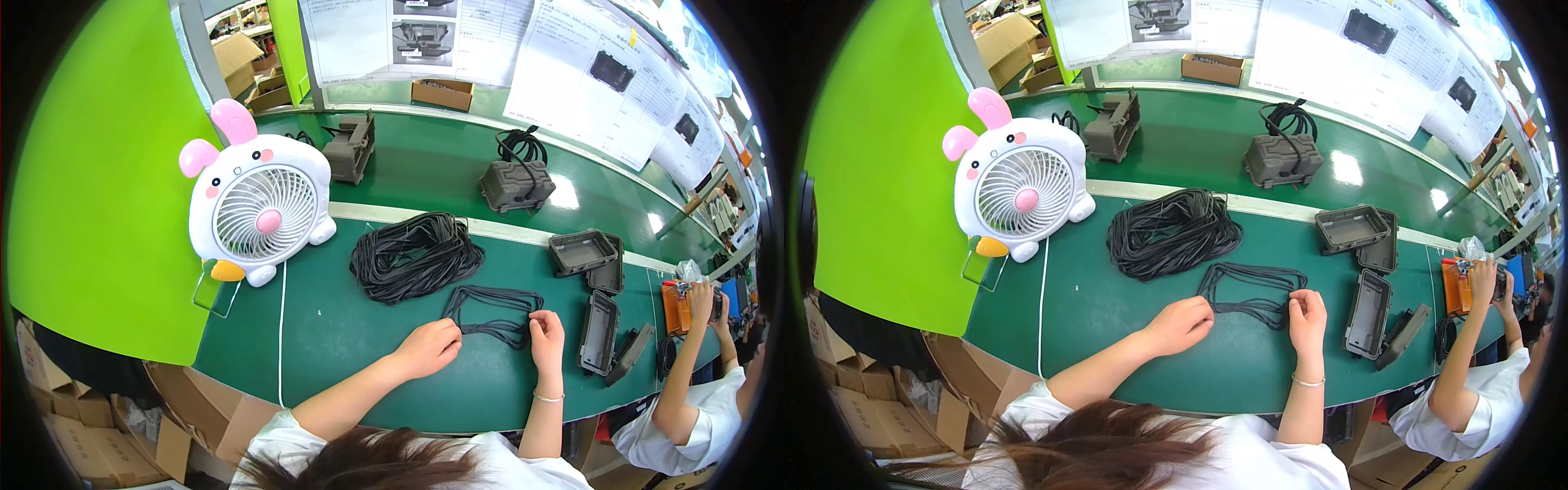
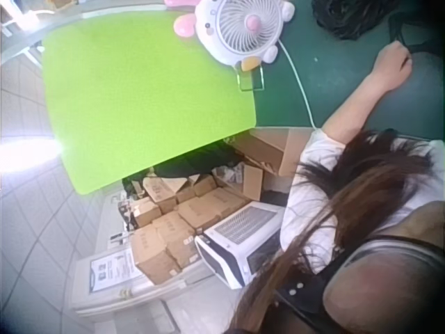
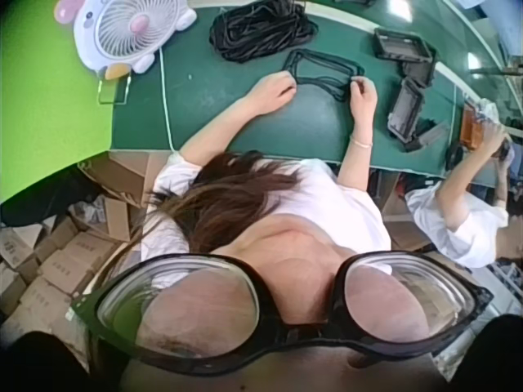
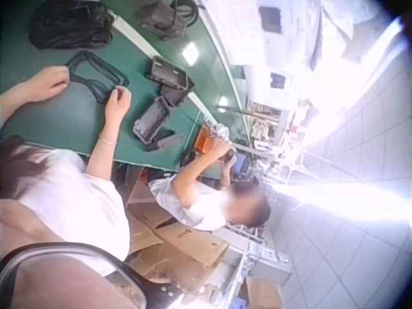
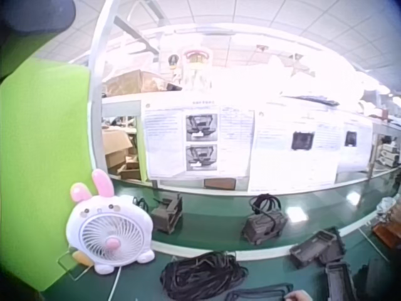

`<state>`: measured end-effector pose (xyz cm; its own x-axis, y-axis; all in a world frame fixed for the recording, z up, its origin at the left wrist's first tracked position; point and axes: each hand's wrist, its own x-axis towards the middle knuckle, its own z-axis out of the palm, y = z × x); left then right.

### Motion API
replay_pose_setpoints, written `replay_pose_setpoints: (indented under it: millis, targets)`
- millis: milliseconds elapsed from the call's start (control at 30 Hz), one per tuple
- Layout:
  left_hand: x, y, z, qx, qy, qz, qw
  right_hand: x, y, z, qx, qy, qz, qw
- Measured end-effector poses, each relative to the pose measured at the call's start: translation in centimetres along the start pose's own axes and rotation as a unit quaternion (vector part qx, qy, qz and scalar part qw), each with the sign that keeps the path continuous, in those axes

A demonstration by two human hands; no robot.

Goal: Fitting a rubber gasket into the groove of a plastic junction box housing.

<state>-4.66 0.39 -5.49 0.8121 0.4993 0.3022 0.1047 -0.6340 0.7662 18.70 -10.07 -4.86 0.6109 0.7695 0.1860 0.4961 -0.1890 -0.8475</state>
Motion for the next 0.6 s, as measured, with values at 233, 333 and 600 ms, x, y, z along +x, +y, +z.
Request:
replay_pose_setpoints:
  millis: [233, 333, 600]
  targets:
    - [0.03, 0.34, -0.14, -0.014, 0.001, -0.016, 1.0, 0.1, 0.13, 0.14, 0.005, 0.002, 0.001, 1.0]
    - [0.04, 0.27, -0.14, -0.014, -0.002, -0.014, 1.0, 0.1, 0.08, 0.11, 0.001, 0.006, -0.002, 1.0]
    - [0.01, 0.13, -0.14, -0.003, -0.005, -0.004, 1.0, 0.11, 0.14, 0.15, 0.018, 0.004, 0.007, 1.0]
